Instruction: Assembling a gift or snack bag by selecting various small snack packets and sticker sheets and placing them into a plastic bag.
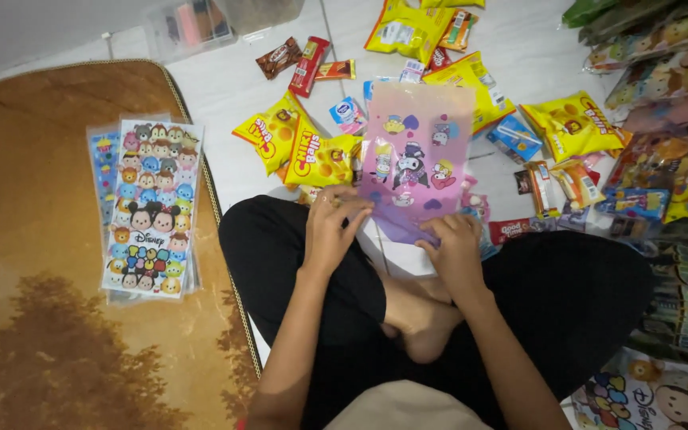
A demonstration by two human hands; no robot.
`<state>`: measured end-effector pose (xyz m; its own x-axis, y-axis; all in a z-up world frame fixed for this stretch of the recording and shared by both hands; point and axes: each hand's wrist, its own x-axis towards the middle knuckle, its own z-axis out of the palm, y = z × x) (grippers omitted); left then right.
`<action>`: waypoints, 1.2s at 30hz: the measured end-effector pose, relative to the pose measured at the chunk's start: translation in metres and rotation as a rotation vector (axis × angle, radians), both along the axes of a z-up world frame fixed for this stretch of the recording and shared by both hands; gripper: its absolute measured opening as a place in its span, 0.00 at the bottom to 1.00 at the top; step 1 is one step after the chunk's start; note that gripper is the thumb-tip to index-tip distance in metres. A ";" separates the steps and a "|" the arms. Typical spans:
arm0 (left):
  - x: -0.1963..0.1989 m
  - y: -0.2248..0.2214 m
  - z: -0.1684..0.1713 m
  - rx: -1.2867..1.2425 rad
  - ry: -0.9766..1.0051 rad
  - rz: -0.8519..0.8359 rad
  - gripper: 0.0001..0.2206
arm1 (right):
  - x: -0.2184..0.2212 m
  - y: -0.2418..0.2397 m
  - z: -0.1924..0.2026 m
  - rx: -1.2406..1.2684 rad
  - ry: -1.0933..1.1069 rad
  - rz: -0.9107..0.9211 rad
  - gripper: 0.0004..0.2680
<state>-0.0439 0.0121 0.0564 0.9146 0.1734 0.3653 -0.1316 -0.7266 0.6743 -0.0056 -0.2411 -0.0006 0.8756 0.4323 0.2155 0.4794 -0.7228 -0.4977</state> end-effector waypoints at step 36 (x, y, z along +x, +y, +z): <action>0.052 -0.078 -0.044 -0.101 0.295 -0.099 0.22 | 0.021 -0.060 0.058 0.085 -0.294 -0.246 0.08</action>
